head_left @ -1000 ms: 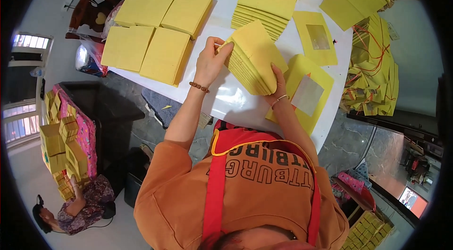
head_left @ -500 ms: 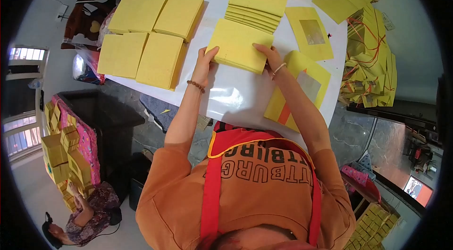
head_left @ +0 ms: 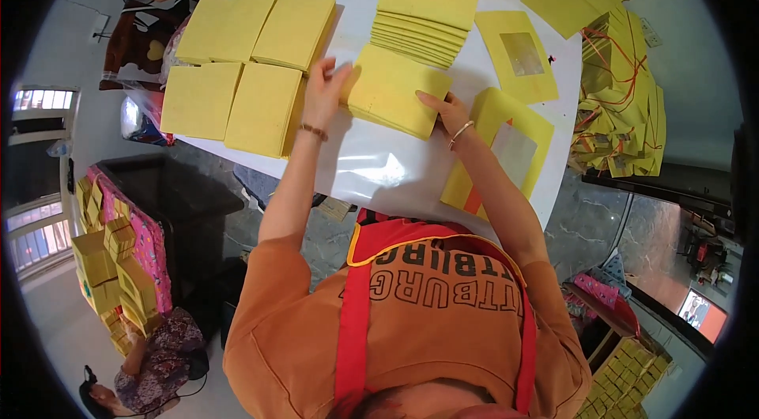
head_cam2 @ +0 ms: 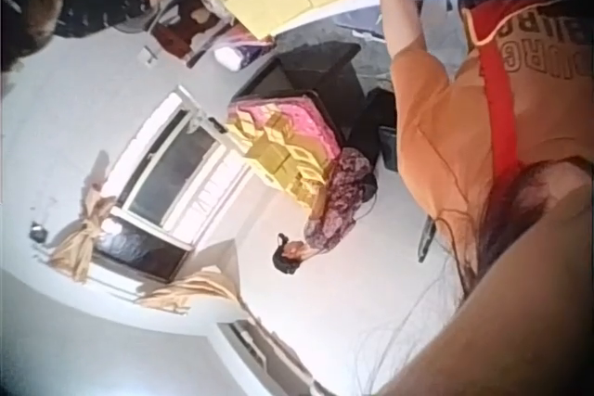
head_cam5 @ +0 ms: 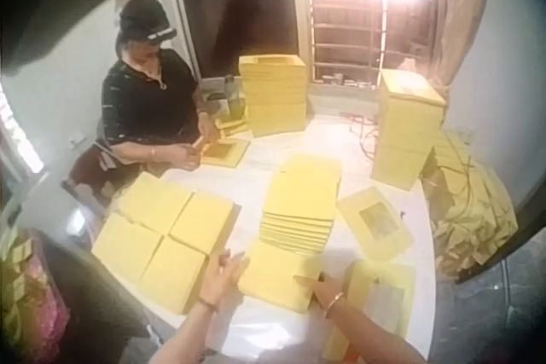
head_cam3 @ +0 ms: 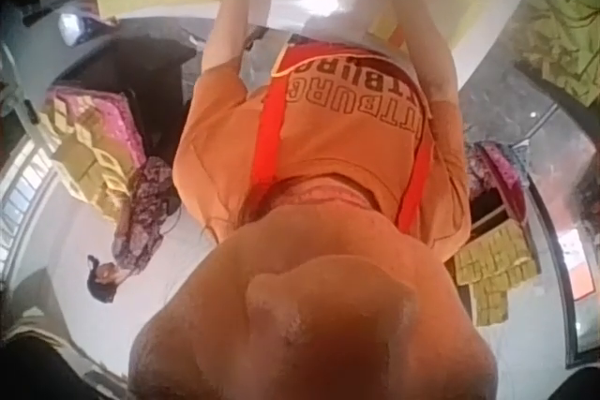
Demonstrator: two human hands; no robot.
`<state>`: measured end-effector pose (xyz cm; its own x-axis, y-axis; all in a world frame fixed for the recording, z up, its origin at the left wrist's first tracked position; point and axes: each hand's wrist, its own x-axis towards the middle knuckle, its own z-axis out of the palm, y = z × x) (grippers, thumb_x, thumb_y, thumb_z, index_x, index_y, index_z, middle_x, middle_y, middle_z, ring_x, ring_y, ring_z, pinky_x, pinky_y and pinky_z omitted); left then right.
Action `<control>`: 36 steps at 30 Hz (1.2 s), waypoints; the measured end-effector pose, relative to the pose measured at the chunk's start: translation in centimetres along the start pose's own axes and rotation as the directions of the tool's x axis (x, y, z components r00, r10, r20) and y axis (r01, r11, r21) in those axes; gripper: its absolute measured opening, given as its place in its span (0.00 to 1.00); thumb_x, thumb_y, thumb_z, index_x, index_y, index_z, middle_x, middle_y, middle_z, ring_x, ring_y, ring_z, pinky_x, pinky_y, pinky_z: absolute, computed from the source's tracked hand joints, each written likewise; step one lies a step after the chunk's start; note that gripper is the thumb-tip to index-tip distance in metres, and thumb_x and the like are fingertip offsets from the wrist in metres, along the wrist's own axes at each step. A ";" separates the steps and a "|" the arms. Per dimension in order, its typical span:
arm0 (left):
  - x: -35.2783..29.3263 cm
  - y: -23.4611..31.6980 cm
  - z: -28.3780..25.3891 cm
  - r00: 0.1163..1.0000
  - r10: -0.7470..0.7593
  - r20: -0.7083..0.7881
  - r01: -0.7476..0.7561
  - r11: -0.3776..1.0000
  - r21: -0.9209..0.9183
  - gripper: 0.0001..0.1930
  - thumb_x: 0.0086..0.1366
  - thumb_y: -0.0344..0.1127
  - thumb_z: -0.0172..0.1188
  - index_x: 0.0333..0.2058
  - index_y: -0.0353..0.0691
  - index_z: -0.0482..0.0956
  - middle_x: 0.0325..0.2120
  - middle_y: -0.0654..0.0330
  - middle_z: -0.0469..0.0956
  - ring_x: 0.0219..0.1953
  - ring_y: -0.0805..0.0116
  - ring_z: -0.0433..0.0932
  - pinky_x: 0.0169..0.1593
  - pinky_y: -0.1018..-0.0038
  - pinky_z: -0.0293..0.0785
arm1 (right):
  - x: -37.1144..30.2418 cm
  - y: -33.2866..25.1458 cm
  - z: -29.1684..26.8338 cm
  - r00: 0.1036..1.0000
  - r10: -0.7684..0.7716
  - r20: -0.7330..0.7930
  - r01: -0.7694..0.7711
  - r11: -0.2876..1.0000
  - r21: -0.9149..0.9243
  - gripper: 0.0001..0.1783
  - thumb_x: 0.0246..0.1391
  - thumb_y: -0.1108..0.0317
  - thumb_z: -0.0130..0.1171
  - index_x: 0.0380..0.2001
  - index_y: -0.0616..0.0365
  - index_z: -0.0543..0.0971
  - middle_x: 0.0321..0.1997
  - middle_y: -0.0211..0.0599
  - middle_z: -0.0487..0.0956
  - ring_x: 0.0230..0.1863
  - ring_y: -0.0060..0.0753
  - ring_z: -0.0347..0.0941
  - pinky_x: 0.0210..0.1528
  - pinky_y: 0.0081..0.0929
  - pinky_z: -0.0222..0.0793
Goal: Folding yellow sheets of joss paper with a central foil square into stacks.
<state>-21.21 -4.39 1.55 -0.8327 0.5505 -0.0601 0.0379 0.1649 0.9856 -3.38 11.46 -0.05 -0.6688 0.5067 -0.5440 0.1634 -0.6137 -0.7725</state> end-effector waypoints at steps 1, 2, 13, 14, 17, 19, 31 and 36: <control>1.4 0.7 -0.2 0.990 0.143 -0.003 -0.143 0.988 0.055 0.24 0.55 0.44 0.61 0.44 0.33 0.69 0.41 0.54 0.73 0.41 0.65 0.70 0.44 0.75 0.67 | -0.2 -0.1 0.3 1.000 0.012 0.002 -0.012 1.000 -0.010 0.34 0.37 0.61 0.69 0.46 0.64 0.68 0.41 0.38 0.75 0.40 0.31 0.74 0.42 0.28 0.71; 2.8 2.6 0.2 0.946 0.308 0.103 -0.322 0.931 0.175 0.24 0.54 0.44 0.60 0.45 0.35 0.70 0.43 0.53 0.72 0.44 0.61 0.70 0.46 0.73 0.67 | -0.2 -0.4 0.3 1.000 0.011 0.000 -0.011 1.000 -0.012 0.34 0.37 0.61 0.69 0.46 0.64 0.68 0.41 0.38 0.75 0.40 0.31 0.74 0.42 0.28 0.71; 13.6 7.2 8.9 0.464 0.263 0.846 -0.885 0.183 0.428 0.22 0.59 0.46 0.52 0.51 0.46 0.68 0.50 0.59 0.69 0.51 0.57 0.66 0.54 0.67 0.63 | 1.3 -1.1 1.3 0.998 -0.011 -0.059 0.008 0.999 -0.044 0.35 0.36 0.65 0.69 0.48 0.66 0.67 0.43 0.41 0.75 0.42 0.34 0.74 0.40 0.30 0.72; 13.9 6.5 9.0 0.466 0.254 0.847 -0.879 0.240 0.412 0.21 0.60 0.45 0.51 0.51 0.46 0.68 0.49 0.58 0.70 0.50 0.57 0.67 0.53 0.67 0.64 | 1.8 -0.6 0.8 0.997 -0.019 -0.073 0.017 1.000 -0.026 0.35 0.36 0.65 0.69 0.48 0.66 0.67 0.43 0.41 0.75 0.42 0.34 0.74 0.40 0.30 0.72; 14.6 6.4 9.0 0.486 0.197 0.852 -0.839 0.377 0.392 0.20 0.62 0.42 0.49 0.51 0.43 0.69 0.46 0.55 0.73 0.49 0.56 0.68 0.51 0.66 0.65 | 3.0 0.3 -0.3 0.993 -0.112 0.027 0.113 0.994 -0.010 0.33 0.36 0.65 0.68 0.47 0.66 0.68 0.43 0.41 0.75 0.42 0.34 0.73 0.42 0.28 0.70; 15.3 6.4 8.3 0.535 0.072 0.842 -0.587 0.748 0.309 0.19 0.62 0.41 0.49 0.50 0.43 0.70 0.43 0.53 0.74 0.47 0.55 0.69 0.50 0.67 0.65 | 2.8 0.1 0.1 0.989 -0.136 0.064 0.141 0.988 -0.070 0.33 0.35 0.64 0.69 0.46 0.66 0.69 0.44 0.42 0.75 0.41 0.33 0.73 0.44 0.26 0.68; 14.9 5.9 8.9 0.331 0.339 0.880 -0.943 0.083 0.323 0.17 0.62 0.40 0.49 0.50 0.44 0.70 0.45 0.56 0.71 0.47 0.57 0.68 0.50 0.67 0.65 | 2.0 -0.6 0.1 0.995 -0.103 0.016 0.104 0.987 -0.120 0.36 0.32 0.62 0.71 0.46 0.66 0.69 0.44 0.42 0.75 0.42 0.32 0.73 0.46 0.26 0.68; 14.0 6.1 9.0 0.336 0.336 0.880 -0.942 0.114 0.316 0.20 0.61 0.42 0.50 0.51 0.43 0.68 0.45 0.55 0.70 0.47 0.56 0.67 0.50 0.66 0.65 | 1.7 -0.6 0.2 0.994 -0.107 -0.015 0.104 0.989 -0.105 0.37 0.32 0.61 0.71 0.46 0.66 0.68 0.44 0.42 0.75 0.43 0.32 0.73 0.46 0.25 0.67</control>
<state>-27.69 11.72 5.31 0.2188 0.9606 0.1714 0.9632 -0.2407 0.1194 -4.74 12.63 -0.47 -0.6714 0.5783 -0.4635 0.1678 -0.4906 -0.8551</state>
